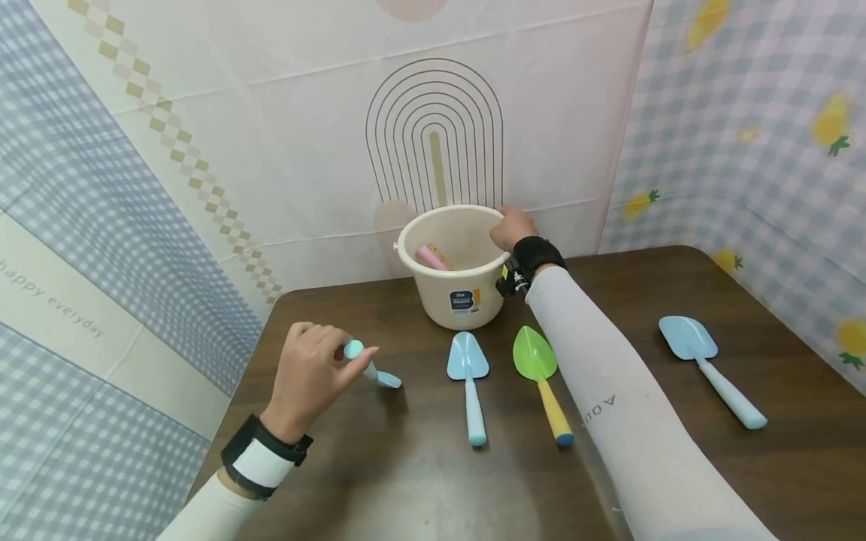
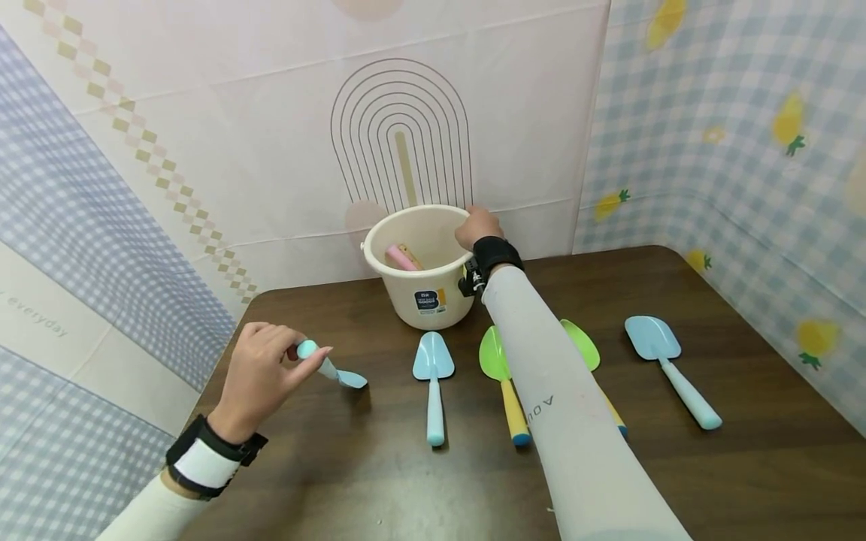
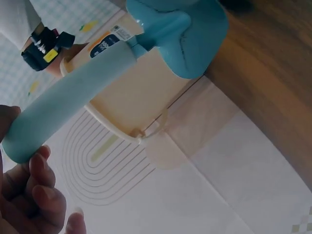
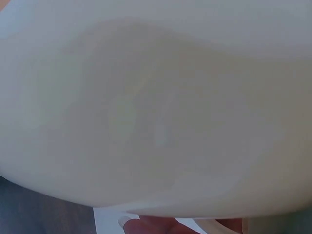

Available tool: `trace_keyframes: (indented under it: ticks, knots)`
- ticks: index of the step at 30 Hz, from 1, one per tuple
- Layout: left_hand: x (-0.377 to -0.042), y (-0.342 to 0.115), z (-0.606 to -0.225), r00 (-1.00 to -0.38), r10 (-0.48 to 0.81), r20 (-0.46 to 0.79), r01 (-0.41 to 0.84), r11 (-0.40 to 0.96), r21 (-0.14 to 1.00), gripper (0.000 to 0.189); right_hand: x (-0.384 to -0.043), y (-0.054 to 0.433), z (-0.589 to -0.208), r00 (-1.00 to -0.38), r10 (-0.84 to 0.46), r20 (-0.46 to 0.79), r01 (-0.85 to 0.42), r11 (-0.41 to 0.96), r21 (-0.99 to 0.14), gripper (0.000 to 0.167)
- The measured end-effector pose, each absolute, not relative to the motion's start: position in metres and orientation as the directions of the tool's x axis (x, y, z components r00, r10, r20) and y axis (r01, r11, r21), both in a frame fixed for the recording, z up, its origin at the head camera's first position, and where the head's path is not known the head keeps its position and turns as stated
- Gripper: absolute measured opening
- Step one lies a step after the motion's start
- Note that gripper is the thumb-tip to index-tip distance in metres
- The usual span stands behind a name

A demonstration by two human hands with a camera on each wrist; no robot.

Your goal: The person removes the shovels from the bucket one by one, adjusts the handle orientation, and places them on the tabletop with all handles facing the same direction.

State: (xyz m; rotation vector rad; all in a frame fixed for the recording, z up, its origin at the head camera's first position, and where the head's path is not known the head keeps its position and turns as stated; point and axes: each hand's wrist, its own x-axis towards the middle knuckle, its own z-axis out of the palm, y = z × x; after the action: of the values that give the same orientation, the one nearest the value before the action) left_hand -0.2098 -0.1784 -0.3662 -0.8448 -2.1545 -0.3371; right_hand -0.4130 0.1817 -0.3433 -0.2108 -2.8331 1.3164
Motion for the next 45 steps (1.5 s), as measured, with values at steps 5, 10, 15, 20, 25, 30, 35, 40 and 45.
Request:
trace_keyframes:
  ticks: [5, 10, 15, 20, 25, 30, 35, 40, 45]
  knots:
    - [-0.208, -0.175, -0.375, -0.475, 0.434, 0.766, 0.653, 0.757, -0.024, 0.066, -0.414, 0.182, -0.344, -0.991, 0.128, -0.047, 0.119, 0.636, -0.763, 0.062]
    - [-0.203, -0.17, -0.383, -0.497, 0.453, 0.74, 0.647, 0.762, -0.032, 0.051, -0.415, 0.182, -0.345, -0.99, 0.132, -0.05, 0.123, 0.632, -0.765, 0.063]
    - [-0.198, -0.163, -0.391, -0.502, 0.518, 0.693, 0.624, 0.771, -0.124, 0.051, -0.413, 0.18, -0.345, -0.989, 0.138, -0.055, 0.13, 0.63, -0.765, 0.064]
    - [-0.194, -0.157, -0.402, -0.5, 0.579, 0.644, 0.616, 0.76, -0.205, 0.045, -0.411, 0.179, -0.345, -0.988, 0.141, -0.07, 0.144, 0.634, -0.76, 0.065]
    - [-0.188, -0.15, -0.414, -0.577, 0.613, 0.54, 0.576, 0.774, -0.263, 0.04, -0.409, 0.179, -0.345, -0.988, 0.139, -0.069, 0.143, 0.647, -0.749, 0.065]
    - [-0.184, -0.141, -0.428, -0.625, 0.646, 0.438, 0.575, 0.76, -0.302, 0.042, -0.41, 0.179, -0.345, -0.986, 0.145, -0.079, 0.155, 0.645, -0.749, 0.065]
    - [-0.18, -0.133, -0.436, -0.639, 0.662, 0.391, 0.576, 0.749, -0.328, 0.046, -0.412, 0.179, -0.344, -0.986, 0.145, -0.077, 0.153, 0.637, -0.756, 0.062]
    - [-0.176, -0.127, -0.439, -0.662, 0.67, 0.336, 0.585, 0.742, -0.327, 0.051, -0.412, 0.179, -0.342, -0.987, 0.146, -0.071, 0.149, 0.645, -0.749, 0.062]
    - [-0.172, -0.123, -0.443, -0.696, 0.668, 0.262, 0.599, 0.742, -0.301, 0.055, -0.412, 0.18, -0.341, -0.987, 0.145, -0.069, 0.148, 0.654, -0.742, 0.063]
